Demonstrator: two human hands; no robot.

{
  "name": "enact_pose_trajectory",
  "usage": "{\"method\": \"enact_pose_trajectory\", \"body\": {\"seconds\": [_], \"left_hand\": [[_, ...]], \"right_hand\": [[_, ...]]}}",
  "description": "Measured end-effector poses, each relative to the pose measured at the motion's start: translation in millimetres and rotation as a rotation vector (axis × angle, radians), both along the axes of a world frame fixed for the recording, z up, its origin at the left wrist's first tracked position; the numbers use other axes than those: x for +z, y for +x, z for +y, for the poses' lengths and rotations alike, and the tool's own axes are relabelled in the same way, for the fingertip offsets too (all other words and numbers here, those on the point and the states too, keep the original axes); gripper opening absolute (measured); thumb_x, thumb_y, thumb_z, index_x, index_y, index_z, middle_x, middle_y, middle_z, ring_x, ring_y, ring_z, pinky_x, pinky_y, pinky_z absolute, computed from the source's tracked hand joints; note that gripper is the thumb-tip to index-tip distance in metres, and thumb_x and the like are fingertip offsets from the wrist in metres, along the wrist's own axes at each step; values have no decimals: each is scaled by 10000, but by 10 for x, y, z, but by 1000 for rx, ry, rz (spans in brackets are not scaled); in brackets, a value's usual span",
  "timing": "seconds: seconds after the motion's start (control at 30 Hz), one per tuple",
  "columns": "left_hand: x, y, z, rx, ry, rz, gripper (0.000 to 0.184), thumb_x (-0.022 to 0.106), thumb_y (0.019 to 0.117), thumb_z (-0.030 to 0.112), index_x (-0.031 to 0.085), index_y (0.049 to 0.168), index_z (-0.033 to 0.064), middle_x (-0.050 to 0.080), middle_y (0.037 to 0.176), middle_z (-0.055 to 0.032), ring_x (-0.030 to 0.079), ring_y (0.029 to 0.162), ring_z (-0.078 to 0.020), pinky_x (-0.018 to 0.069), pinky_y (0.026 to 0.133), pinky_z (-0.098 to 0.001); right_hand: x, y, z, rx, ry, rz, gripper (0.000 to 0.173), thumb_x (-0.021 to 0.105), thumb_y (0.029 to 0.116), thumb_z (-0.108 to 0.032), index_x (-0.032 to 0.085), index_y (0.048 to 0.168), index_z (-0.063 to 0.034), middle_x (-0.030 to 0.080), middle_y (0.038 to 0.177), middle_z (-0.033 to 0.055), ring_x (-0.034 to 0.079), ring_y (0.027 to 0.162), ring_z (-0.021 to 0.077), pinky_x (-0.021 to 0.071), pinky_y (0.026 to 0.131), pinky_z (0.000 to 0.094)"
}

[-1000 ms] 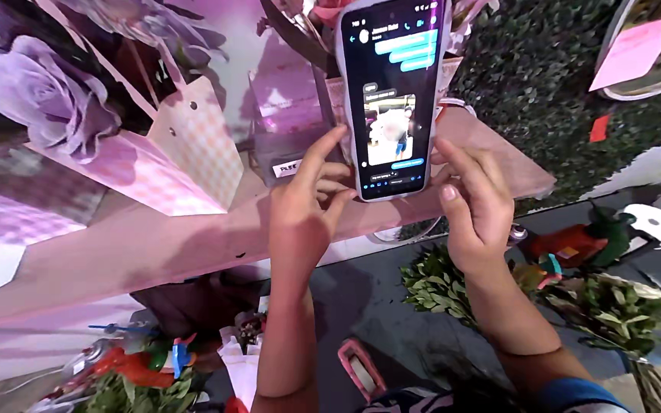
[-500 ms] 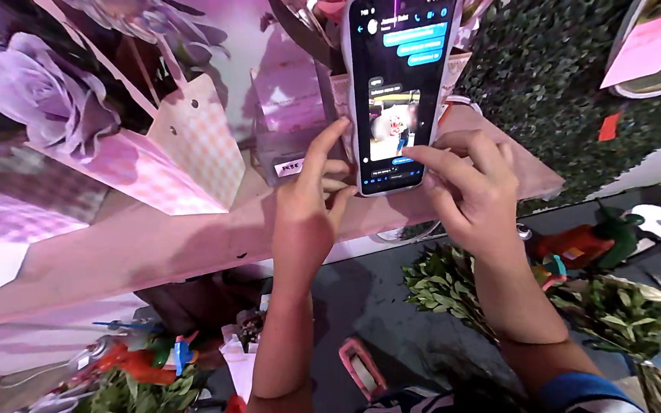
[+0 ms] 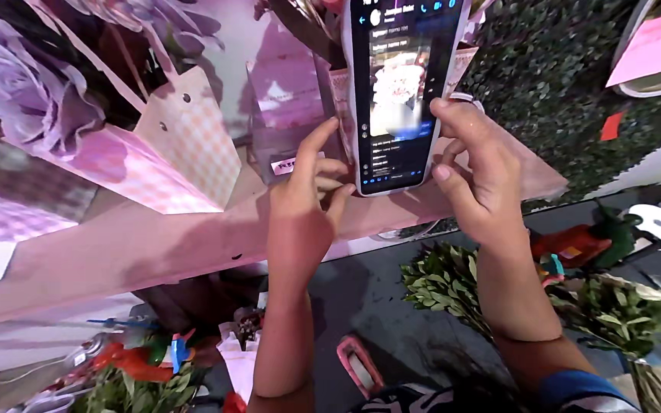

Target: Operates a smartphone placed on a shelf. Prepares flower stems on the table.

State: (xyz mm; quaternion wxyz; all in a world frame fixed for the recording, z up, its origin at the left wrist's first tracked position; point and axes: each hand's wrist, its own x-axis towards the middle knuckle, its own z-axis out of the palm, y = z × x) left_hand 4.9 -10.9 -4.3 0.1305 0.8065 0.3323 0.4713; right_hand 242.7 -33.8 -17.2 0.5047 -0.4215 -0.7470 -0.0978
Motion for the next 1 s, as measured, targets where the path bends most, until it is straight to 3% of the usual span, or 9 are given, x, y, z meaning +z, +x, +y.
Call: {"method": "enact_pose_trajectory", "body": {"seconds": [0.17,0.33,0.53,0.8,1.0], "left_hand": [[-1,-2,16,-8,11,-6,741,737,854,-49,403,1504,73,736,1076,-71,728,793,-106,600,665,-227],[5,0,12,3,17,-9,724,742,854,-45,418,1492,65,736,1064,-72,727,795,-95,597,668,-215],[6,3,17,-2,10,-16,694,727,867,-43,424,1482,61,737,1060,-61,725,790,-90,599,663,-214],[-1,0,30,0,30,-12,677,729,868,-32,430,1471,36,738,1049,-67,727,804,-91,602,689,-218],[3,-3,30,-8,36,-19,648,722,873,-36,446,1456,30,736,1049,-69,722,791,-88,594,672,-208]], "right_hand": [[-44,4,-29,-21,20,-24,393,433,1056,-274,653,1343,-122,686,1145,109,590,834,191,405,721,424],[-64,-15,-18,-79,66,-59,356,449,1041,-196,708,1272,-115,715,1147,130,631,881,234,425,737,430],[-33,-43,-56,-102,32,-66,408,442,1040,-222,638,1387,-137,699,1168,104,625,861,199,442,702,408],[-42,-35,-52,-74,26,-35,419,458,1041,-268,621,1408,-148,672,1172,113,600,809,180,442,663,387],[-72,-9,-49,-49,13,-24,356,472,1040,-261,707,1298,-190,615,1287,155,609,867,188,449,701,389]]}}
